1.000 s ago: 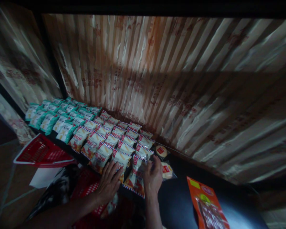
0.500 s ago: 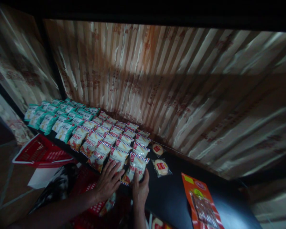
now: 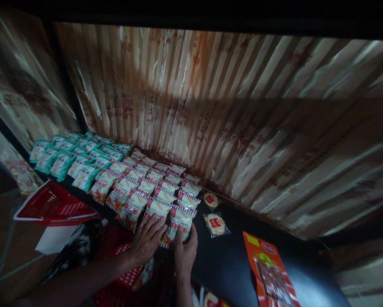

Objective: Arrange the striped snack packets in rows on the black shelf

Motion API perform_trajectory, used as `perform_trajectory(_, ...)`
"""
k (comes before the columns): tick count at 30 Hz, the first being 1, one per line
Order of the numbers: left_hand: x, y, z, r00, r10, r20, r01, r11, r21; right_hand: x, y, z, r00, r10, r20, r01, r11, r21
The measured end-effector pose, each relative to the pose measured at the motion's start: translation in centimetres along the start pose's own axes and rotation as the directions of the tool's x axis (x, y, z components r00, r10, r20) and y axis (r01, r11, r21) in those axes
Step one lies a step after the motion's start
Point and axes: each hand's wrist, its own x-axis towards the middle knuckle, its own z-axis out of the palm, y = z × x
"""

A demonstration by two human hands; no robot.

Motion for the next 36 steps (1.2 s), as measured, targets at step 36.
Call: perform_trajectory(36,0.3,0.2,0.2,0.976,0.21,0.064,-0.21,0.978,-0.016,3.4,0.8,-0.2,0.984,0.063,0.167,-0.098,0.974,0.205)
